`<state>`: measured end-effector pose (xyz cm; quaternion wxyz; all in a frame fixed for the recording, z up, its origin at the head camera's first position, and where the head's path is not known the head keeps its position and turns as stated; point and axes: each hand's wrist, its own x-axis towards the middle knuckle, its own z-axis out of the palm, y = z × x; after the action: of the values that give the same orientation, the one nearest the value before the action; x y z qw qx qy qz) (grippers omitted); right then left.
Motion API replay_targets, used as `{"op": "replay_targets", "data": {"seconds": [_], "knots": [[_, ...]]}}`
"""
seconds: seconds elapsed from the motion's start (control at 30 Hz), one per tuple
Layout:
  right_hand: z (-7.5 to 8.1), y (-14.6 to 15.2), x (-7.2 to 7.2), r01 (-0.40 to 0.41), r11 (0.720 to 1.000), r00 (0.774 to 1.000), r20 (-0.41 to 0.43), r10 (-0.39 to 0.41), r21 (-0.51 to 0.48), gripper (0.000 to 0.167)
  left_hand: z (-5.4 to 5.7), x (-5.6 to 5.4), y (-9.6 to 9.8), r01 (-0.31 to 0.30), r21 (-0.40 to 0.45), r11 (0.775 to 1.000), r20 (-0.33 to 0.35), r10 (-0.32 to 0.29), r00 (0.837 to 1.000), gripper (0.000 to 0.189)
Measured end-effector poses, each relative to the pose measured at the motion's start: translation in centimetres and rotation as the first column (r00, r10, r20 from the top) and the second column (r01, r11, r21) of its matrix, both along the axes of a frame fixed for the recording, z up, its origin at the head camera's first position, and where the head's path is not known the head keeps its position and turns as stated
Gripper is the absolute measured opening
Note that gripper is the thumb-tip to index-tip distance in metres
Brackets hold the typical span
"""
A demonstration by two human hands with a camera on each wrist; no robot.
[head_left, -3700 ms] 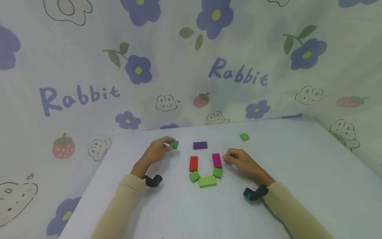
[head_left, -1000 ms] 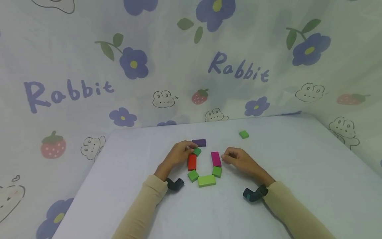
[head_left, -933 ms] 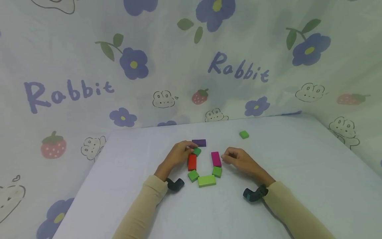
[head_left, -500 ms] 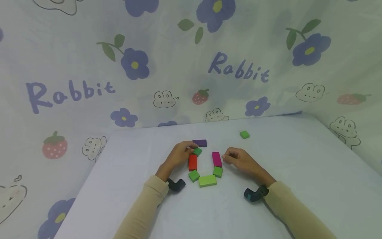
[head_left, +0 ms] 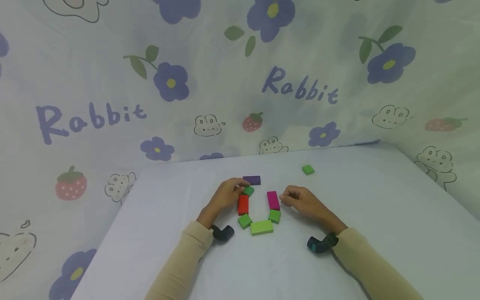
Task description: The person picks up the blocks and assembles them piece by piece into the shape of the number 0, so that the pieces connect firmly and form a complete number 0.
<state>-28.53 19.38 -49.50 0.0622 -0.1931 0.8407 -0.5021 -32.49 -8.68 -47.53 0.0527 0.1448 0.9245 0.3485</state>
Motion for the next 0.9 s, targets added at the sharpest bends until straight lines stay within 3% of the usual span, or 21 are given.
{"op": "replay_targets", "data": {"seconds": [0.13,0.3,0.53,0.67,0.8,0.9], "knots": [[-0.1,0.2,-0.3,0.002,1.0,1.0,0.003,-0.002,-0.004,0.017,0.5,0.3,-0.4,-0.016,0.011,1.0,0.002,0.016,1.0,0.028],[-0.1,0.3,-0.5,0.0,1.0,1.0,0.012,0.0,-0.019,0.018,0.5,1.3,-2.5,-0.096,0.057,0.994,0.022,0.095,0.995,0.029],[0.5,0.5,-1.3,-0.007,0.999,0.997,0.082,0.011,-0.053,0.021,-0.4,2.4,-6.0,-0.154,0.241,0.958,0.041,0.148,0.988,0.029],[1.6,1.6,-2.4,0.048,0.995,0.991,0.131,-0.037,-0.084,0.03,-0.6,2.2,-6.2,-0.185,0.312,0.932,0.048,0.179,0.983,0.029],[2.5,3.4,-4.2,0.128,0.991,0.989,0.082,-0.124,-0.039,0.037,-0.6,1.8,-6.4,-0.217,0.335,0.917,0.061,0.209,0.976,0.03],[3.2,5.9,-5.9,0.216,0.975,0.975,0.033,-0.218,0.051,0.039,-0.5,1.8,-6.2,-0.23,0.339,0.912,0.066,0.221,0.973,0.03]]}}
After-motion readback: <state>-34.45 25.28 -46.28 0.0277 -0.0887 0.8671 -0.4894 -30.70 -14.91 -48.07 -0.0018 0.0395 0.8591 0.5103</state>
